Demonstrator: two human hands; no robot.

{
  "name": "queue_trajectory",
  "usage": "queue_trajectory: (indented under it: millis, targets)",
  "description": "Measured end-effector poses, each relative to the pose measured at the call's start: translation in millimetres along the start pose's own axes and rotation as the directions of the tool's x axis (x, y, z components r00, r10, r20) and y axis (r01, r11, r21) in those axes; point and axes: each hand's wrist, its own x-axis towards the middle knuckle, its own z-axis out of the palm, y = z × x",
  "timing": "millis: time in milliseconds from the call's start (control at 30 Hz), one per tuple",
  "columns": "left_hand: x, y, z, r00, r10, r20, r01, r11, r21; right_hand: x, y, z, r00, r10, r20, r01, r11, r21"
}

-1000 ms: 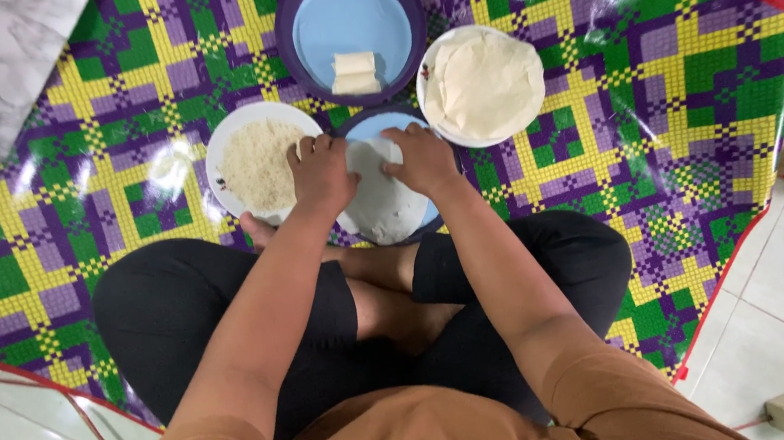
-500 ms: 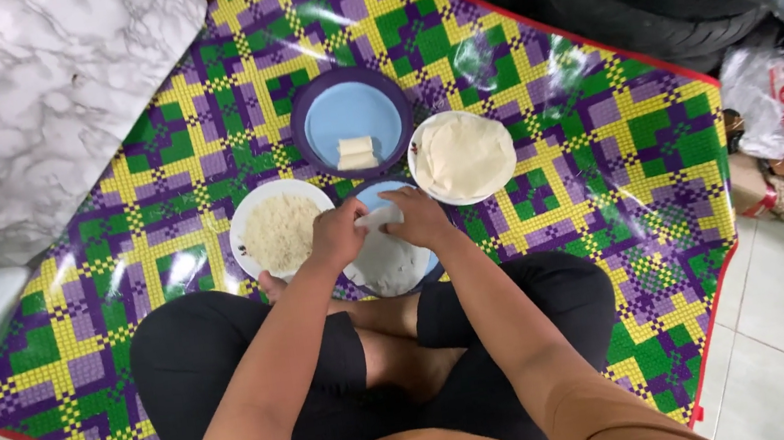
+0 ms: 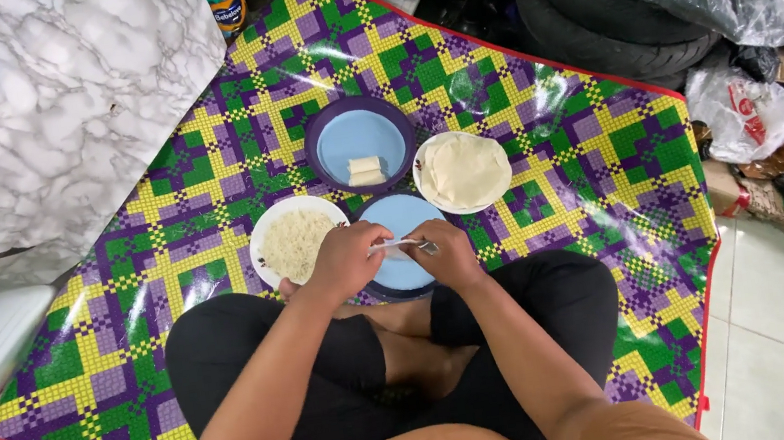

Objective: The person sits on a mat and wraps a white sheet around a rectangular block, then places the wrapped item on a plate. The person then picks up a small amount of white granular material from a bowl and places it onto a blue plate.

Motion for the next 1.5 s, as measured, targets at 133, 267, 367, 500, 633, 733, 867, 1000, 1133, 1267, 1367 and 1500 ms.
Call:
queue_trajectory:
  millis: [133,267,367,500,633,733,867,1000,1133,1267,1367,1500]
  targets:
    - [-26.6,-15.7,-12.4,0.996,0.085,0.029,-0.086,0.996,0.027,-22.7,-8.8,13.1,0.992,-0.078,-0.094,0.077,0.997,-0.022]
    - [-35.8,-31.1,-3.7,0.997,0.065,-0.033,-0.065,0.998,0.008,-30.0,-16.9,25.2,0.983,-0.137,-0.119,0.127,0.988,-0.088]
    - [-33.2,-31.1,0.9,0.995,0.056,-0.083,-0.058,0.998,-0.022,-28.8,-19.1,30.6,0.973,-0.168,-0.156,0.143,0.977,-0.161]
    - [-42.7,-28.4,0.2,0.988,-0.042,-0.149,-0.001,0.960,-0.279,-27.5,-48.0,20.5,0.975,-0.164,-0.149,0.149,0.983,-0.111]
    - [-50.6,-15.4,-15.3,0.978,-0.060,-0.202,-0.013,0.939,-0.343,-19.9,-82.2,4.6,0.968,-0.222,-0.113,0.206,0.969,-0.140]
    - [-57.7,9.2,-37.3,0.978,-0.106,-0.181,0.004,0.873,-0.487,-14.1,-97.1,-6.2,0.953,-0.287,-0.097,0.253,0.930,-0.267]
    - [-54.9,22.7,-45.3,0.969,-0.044,-0.242,-0.080,0.874,-0.479,-8.4,-114.9,-29.6,0.948,-0.308,-0.079,0.279,0.925,-0.259]
    - [-52.1,49.8,-64.3,0.959,0.021,-0.283,-0.168,0.846,-0.507,-4.7,-108.5,-45.3,0.947,-0.303,-0.108,0.259,0.917,-0.304]
    - [-26.6,61.2,-74.0,0.936,0.124,-0.328,-0.277,0.835,-0.475,17.8,-97.7,-58.9,0.944,-0.314,-0.097,0.259,0.892,-0.371]
    - [5.1,59.5,-72.0,0.934,0.203,-0.294,-0.343,0.737,-0.582,39.6,-100.7,-84.0,0.963,-0.268,-0.026,0.247,0.916,-0.317]
    - [21.7,36.4,-49.4,0.962,0.159,-0.221,-0.268,0.696,-0.666,39.3,-70.0,-84.9,0.976,-0.217,-0.020,0.203,0.940,-0.276]
    - [28.9,-10.8,-7.5,0.999,0.030,0.039,-0.011,0.908,-0.418,1.8,-4.0,-64.3,0.983,-0.180,-0.032,0.161,0.937,-0.310]
